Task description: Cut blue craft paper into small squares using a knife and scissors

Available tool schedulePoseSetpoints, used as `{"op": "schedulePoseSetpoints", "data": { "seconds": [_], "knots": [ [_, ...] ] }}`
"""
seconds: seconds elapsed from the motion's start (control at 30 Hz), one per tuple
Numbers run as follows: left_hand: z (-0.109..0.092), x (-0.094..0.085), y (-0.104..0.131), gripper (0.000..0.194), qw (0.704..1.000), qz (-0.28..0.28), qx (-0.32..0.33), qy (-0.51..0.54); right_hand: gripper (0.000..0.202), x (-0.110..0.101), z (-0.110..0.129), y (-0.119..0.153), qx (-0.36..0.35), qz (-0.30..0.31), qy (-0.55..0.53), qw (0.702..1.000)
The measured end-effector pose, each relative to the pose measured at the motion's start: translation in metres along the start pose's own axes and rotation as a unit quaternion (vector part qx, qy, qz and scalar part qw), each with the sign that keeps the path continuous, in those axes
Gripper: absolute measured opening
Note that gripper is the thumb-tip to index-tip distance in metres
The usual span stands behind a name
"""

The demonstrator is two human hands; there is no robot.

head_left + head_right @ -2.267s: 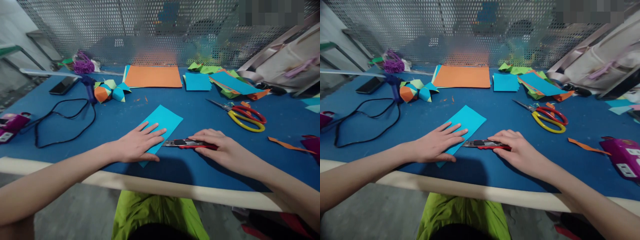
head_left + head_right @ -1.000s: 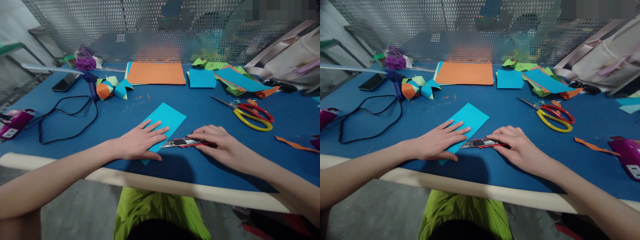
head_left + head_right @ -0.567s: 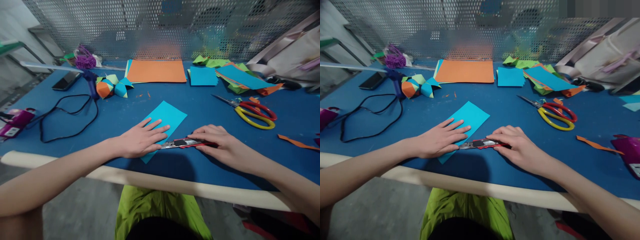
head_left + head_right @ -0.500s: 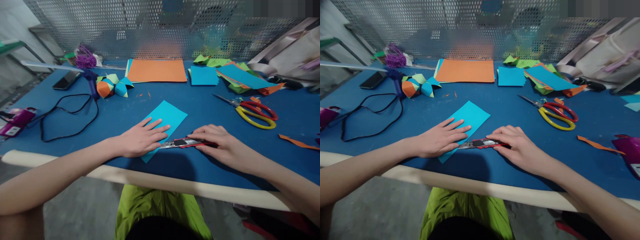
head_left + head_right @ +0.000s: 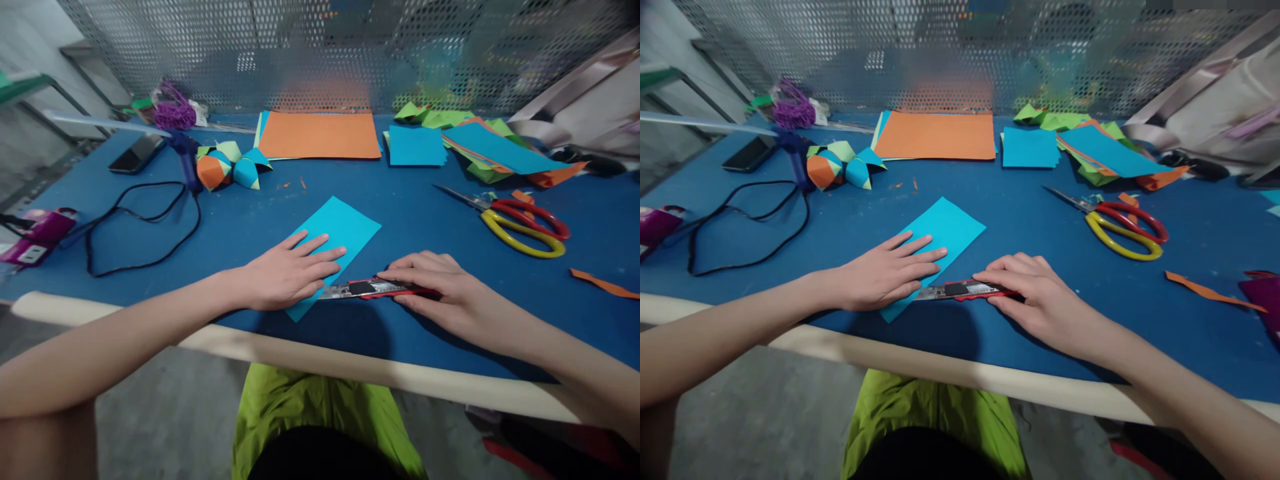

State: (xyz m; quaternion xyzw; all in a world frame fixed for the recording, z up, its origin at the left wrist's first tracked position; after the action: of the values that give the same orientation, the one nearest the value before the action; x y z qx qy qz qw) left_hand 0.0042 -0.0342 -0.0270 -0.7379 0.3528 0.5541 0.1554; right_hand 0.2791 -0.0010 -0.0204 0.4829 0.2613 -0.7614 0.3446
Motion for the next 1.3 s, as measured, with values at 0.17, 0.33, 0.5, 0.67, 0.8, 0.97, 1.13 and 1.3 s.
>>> {"op": "schedulePoseSetpoints", "data": {
  "seconds": [0.17, 0.33, 0.5, 0.67, 0.8, 0.97, 1.13, 1.3],
  "knots": [
    [0.000, 0.000, 0.000, 0.047, 1.000, -0.001, -0.003, -0.001, 0.030, 0.001, 0.004, -0.001, -0.013, 0.004, -0.004, 1.000],
    [-0.001, 0.000, 0.000, 0.047, 1.000, 0.007, -0.004, -0.005, 0.029, 0.002, 0.007, -0.001, -0.019, 0.004, -0.002, 1.000],
    [0.002, 0.004, 0.000, 0.047, 1.000, -0.004, 0.007, -0.003, 0.028, 0.003, 0.010, -0.001, -0.025, 0.007, 0.003, 1.000],
    [0.004, 0.006, 0.000, 0.047, 1.000, -0.017, 0.014, -0.001, 0.027, 0.004, 0.012, -0.001, -0.040, 0.002, 0.003, 0.999],
    [0.003, 0.005, 0.000, 0.045, 1.000, -0.019, 0.017, -0.009, 0.027, 0.005, 0.014, -0.001, -0.049, -0.007, 0.005, 0.999],
    [0.002, 0.005, 0.001, 0.044, 1.000, -0.024, 0.018, -0.001, 0.028, 0.007, 0.016, -0.001, -0.063, -0.010, 0.012, 0.998],
    [0.004, 0.007, 0.001, 0.043, 0.999, -0.031, 0.020, 0.008, 0.027, 0.009, 0.017, -0.001, -0.066, -0.008, 0.016, 0.998],
    [0.004, 0.007, 0.001, 0.042, 0.998, -0.046, 0.025, 0.020, 0.028, 0.010, 0.018, 0.001, -0.070, -0.018, 0.016, 0.997]
  ]
}}
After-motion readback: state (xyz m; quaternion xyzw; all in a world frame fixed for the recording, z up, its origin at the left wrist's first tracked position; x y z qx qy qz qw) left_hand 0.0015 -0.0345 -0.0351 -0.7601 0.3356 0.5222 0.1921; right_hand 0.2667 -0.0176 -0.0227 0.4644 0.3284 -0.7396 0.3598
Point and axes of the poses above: each hand's wrist, its own y-axis away from the middle knuckle, its own x-axis out of the palm, z = x × y, the point moved 1 cm from there along -y, towards the middle knuckle, and after that the axes turned 11 degrees about y, right-handed, at the moved point
